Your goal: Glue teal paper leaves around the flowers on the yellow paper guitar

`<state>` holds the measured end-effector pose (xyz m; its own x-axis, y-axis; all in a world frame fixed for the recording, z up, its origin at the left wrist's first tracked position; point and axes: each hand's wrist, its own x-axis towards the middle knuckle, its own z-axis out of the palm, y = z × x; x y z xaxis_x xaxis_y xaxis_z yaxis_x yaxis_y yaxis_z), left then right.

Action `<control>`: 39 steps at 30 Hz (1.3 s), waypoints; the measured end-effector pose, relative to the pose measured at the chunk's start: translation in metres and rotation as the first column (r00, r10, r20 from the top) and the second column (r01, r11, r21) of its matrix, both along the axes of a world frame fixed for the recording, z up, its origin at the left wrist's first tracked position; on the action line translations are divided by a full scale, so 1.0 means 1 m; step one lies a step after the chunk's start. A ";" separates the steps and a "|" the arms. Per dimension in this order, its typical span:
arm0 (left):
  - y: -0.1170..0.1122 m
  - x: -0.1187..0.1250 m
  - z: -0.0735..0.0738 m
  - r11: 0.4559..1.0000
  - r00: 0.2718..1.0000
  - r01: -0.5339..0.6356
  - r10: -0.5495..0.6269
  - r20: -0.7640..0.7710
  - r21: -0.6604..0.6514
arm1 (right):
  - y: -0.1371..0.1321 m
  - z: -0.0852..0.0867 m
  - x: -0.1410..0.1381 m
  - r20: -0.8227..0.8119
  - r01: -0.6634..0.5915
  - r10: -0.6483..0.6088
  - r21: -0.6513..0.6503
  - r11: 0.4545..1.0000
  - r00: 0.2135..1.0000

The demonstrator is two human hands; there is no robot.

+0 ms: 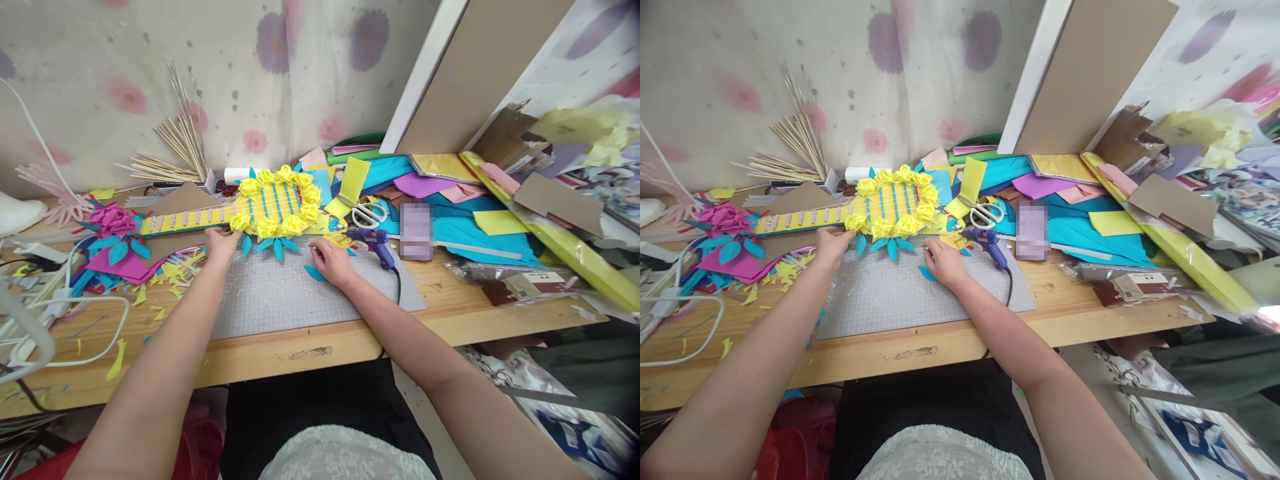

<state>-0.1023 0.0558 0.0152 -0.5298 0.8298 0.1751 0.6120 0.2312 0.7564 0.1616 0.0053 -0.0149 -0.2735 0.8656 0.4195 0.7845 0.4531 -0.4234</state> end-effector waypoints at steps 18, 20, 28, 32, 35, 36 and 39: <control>-0.011 -0.019 0.017 0.935 0.813 0.344 -0.251 -0.525 0.085 | -0.029 0.076 0.103 -0.268 -0.249 0.051 -0.785 0.567 0.962; -0.002 -0.029 0.029 0.951 0.767 0.310 -0.255 -0.588 -0.008 | -0.035 0.076 0.115 -0.244 -0.234 0.052 -0.820 0.523 0.968; 0.052 -0.054 0.047 0.851 0.536 0.367 -0.523 -0.662 -0.375 | -0.033 0.058 0.170 -0.068 -0.004 -0.079 -0.781 0.624 0.994; 0.079 -0.050 0.049 0.788 0.509 0.372 -0.615 -0.602 -0.490 | -0.024 0.043 0.170 -0.122 0.104 -0.201 -0.545 0.832 0.972; 0.086 -0.049 0.052 0.750 0.473 0.420 -0.661 -0.582 -0.511 | -0.020 0.034 0.155 -0.225 -0.010 -0.130 -0.531 0.847 0.966; 0.085 -0.050 0.054 0.746 0.476 0.431 -0.666 -0.574 -0.508 | -0.020 0.031 0.150 -0.234 -0.019 -0.125 -0.531 0.847 0.964; 0.075 -0.051 0.061 0.778 0.530 0.400 -0.628 -0.570 -0.485 | -0.019 0.023 0.138 -0.160 0.082 -0.188 -0.509 0.857 0.969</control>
